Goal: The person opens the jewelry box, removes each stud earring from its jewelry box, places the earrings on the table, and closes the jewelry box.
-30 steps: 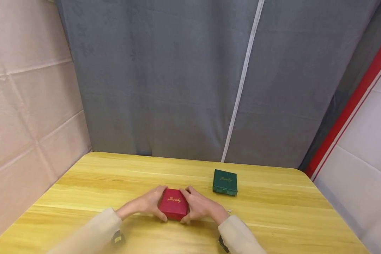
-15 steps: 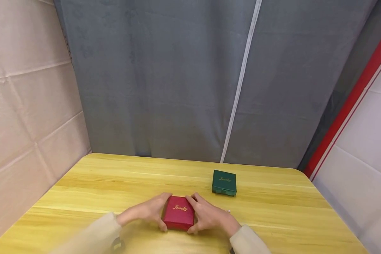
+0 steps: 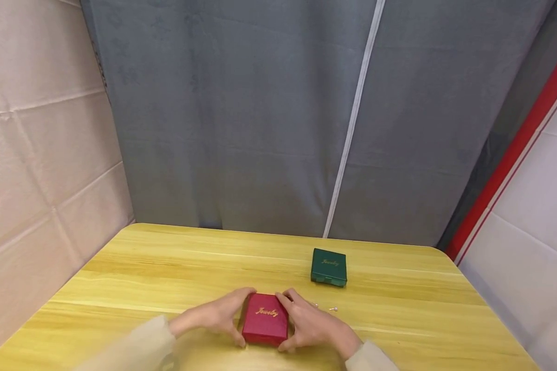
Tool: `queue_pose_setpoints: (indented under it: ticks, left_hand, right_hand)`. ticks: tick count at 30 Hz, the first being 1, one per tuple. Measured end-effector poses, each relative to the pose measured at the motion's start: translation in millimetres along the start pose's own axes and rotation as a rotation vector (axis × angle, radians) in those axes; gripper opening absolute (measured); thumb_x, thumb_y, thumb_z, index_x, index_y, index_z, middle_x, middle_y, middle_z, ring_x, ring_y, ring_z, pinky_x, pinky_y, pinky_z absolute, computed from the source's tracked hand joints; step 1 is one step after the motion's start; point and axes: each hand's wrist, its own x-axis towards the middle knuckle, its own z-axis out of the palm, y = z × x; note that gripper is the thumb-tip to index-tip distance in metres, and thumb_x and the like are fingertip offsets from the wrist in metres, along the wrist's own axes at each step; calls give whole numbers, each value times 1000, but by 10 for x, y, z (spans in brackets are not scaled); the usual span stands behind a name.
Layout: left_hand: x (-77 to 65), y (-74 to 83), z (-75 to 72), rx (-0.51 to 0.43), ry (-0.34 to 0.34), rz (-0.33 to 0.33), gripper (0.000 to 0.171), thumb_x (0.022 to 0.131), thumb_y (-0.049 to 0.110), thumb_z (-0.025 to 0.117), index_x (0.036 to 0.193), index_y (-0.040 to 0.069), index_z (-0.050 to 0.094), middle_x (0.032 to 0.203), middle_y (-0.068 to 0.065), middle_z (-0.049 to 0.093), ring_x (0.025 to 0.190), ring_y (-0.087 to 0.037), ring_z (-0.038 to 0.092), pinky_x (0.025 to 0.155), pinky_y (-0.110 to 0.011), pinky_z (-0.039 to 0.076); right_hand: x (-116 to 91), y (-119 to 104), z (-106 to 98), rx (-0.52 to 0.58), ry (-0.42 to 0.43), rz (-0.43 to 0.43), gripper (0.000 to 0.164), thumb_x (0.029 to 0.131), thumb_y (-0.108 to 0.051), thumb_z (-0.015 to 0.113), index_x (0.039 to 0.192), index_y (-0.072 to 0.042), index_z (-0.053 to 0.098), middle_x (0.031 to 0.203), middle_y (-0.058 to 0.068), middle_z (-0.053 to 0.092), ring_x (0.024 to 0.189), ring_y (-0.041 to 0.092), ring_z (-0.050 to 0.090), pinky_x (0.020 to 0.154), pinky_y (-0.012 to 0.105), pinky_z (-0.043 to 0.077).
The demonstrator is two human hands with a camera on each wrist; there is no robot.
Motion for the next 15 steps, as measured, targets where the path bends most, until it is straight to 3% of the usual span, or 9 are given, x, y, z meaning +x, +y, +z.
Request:
queue_pose_setpoints:
  ticks: [9, 15]
  left_hand:
    - [-58, 23, 44, 11, 0, -24, 103, 54, 32, 83, 132, -6, 27, 129, -15, 41, 117, -26, 38, 98, -38, 32]
    - [-83, 20, 91, 28, 41, 5, 102, 54, 31, 82, 132, -7, 27, 128, -14, 41, 113, -22, 38, 97, -38, 33]
  right_hand:
    - [-48, -29, 19, 8, 3, 2, 94, 66, -52, 70, 134, 1, 32, 122, 4, 37, 97, 11, 45, 84, 29, 45]
    - [-64, -38, 19, -6, 8, 7, 95, 66, -53, 70, 134, 2, 33, 122, 4, 37, 97, 12, 46, 83, 30, 45]
